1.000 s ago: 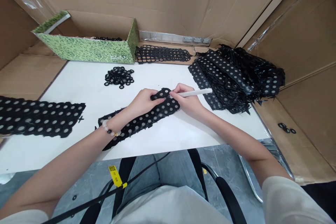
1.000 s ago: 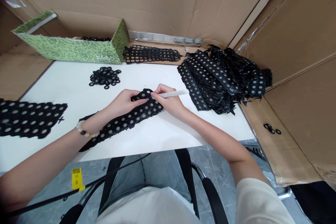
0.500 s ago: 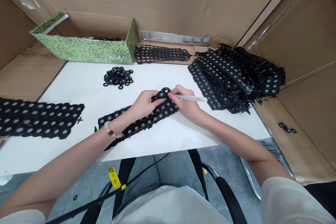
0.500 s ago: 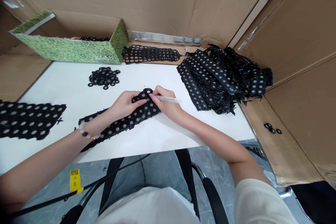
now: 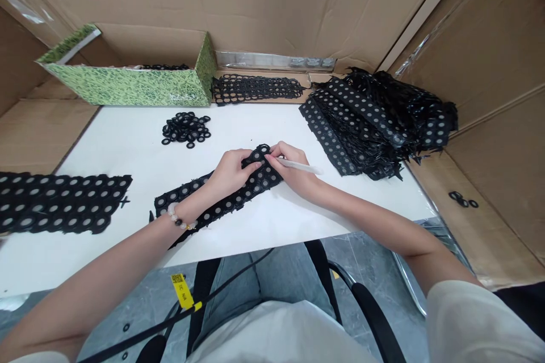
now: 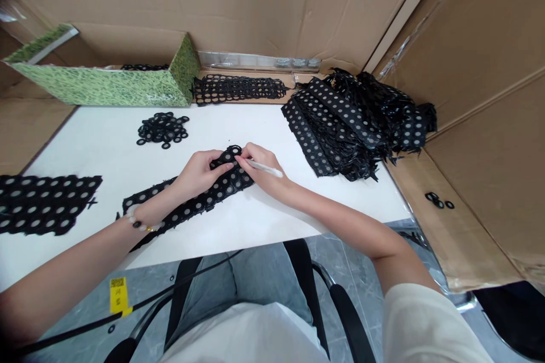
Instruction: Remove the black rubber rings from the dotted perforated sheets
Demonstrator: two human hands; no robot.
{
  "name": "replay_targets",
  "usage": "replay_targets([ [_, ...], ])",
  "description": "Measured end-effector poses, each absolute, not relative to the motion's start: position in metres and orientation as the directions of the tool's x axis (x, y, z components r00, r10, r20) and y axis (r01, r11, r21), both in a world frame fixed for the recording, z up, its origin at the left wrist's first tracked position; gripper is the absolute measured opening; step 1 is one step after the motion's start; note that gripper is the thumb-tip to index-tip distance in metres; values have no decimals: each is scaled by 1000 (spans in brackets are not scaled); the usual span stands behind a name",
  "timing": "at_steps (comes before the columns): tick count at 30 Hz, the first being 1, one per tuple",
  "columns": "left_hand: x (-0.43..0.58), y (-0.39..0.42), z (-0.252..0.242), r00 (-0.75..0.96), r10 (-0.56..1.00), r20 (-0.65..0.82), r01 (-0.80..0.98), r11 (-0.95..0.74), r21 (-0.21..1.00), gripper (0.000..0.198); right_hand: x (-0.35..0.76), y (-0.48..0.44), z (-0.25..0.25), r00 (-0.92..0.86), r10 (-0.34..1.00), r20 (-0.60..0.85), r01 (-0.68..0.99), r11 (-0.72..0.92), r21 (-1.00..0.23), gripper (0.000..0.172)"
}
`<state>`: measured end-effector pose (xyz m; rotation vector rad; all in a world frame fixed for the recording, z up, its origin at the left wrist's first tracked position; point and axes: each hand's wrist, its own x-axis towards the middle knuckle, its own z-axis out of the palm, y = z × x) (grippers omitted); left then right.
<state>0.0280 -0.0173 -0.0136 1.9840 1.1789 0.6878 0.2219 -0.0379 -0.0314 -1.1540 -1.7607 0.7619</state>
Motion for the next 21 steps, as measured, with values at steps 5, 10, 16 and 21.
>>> replay_targets([
  [5, 25, -16, -9, 419, 906, 52, 569, -307, 763, 35, 225, -35, -24, -150, 954, 260, 291, 294, -910, 26],
  [10, 21, -11, -7, 365, 931, -2, 617, -240, 749, 41, 232, -30, -15, -164, 967, 193, 146, 218, -965, 31],
  [16, 21, -9, -9, 394, 919, -19, 604, -243, 759, 42, 234, -33, -12, -189, 961, 202, 227, 243, -943, 29],
  [21, 23, -9, -13, 429, 903, 31, 506, -268, 820, 32, 235, -31, -14, -228, 954, 193, 256, 250, -934, 29],
])
